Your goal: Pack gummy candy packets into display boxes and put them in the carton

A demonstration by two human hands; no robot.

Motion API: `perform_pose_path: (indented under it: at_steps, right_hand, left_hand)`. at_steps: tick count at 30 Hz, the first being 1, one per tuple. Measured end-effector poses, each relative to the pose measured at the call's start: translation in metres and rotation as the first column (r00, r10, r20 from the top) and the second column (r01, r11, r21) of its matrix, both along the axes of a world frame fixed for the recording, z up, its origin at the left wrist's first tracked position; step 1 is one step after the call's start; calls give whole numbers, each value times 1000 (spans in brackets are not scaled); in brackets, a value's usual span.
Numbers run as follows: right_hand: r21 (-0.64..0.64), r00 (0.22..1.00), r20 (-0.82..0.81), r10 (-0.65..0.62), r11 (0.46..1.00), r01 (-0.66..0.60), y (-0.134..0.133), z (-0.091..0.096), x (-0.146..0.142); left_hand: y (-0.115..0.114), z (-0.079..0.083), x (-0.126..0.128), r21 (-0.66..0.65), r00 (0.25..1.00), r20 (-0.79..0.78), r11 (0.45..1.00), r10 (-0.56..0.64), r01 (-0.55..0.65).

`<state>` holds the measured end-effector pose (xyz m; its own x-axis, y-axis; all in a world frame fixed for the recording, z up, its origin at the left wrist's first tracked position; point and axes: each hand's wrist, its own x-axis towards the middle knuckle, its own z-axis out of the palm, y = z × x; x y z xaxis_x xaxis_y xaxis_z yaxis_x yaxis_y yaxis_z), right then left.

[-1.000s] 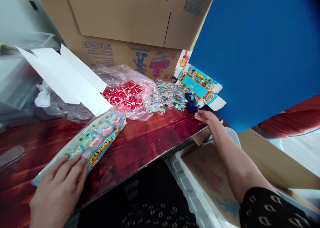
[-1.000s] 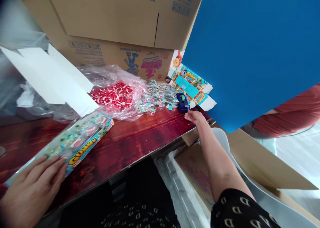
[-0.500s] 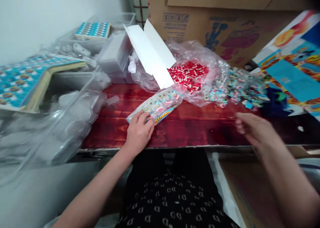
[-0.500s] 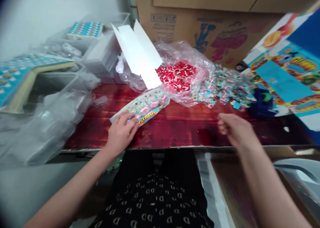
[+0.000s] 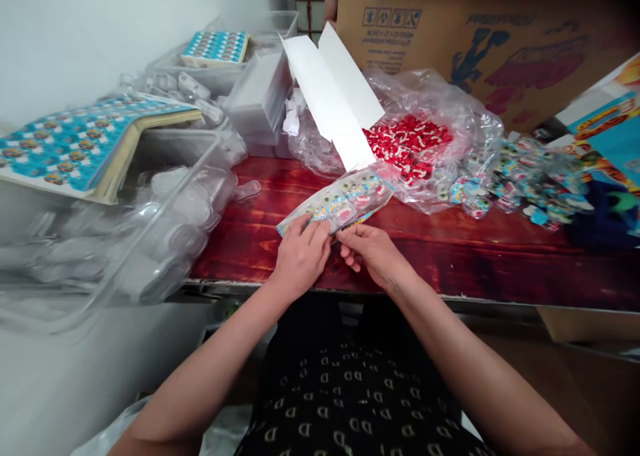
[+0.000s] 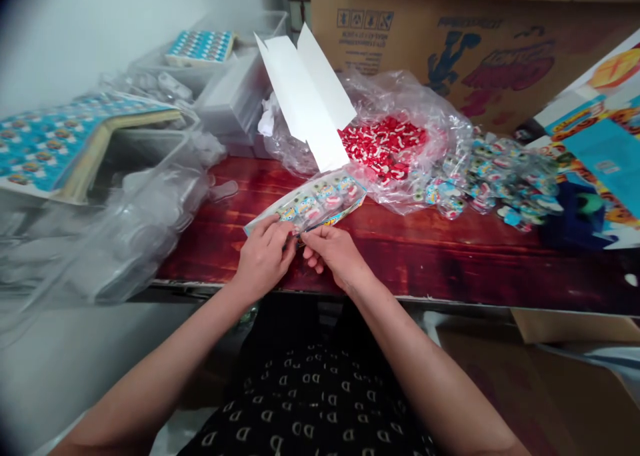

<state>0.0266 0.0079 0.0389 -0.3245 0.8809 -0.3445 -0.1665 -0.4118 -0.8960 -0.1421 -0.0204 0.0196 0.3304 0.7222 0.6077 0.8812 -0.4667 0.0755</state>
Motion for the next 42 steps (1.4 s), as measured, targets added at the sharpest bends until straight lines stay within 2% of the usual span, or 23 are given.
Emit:
perform_pose_path:
  at_steps: [8,14,20,24,28,34,42]
  right_hand:
    - [-29,1000,-4,-16,999,16,-4,-6,1]
    - [-60,994,-82,-69,996,64,-10,-3,1]
    - [-146,967,-249,-52,989,16,-9,0,-2]
    - [-167,962,-265,-59,986,14,-9,0,-3]
    - [-167,979,-187,-87,984,56,-13,-6,-2]
    - [-98,995,-13,-103,990,102,-10,-19,-5]
    - [27,965,237,-113,994,110,1,-22,-12]
  left_hand:
    - [0,2,0,-51,999,-39,999,0,-2]
    - [0,3,2,-45,1000,1,999,-16,16]
    - [0,2,3,-21,1000,14,1000,1,-1]
    - [0,2,3,-9,1000,-5,1000,12,-12]
    - [0,4,3,-51,999,-39,999,5,-7]
    - [0,8,4,-105,997,-73,994,8,-16]
    - [1,8,4,-118,996,-94,993,-5,-7]
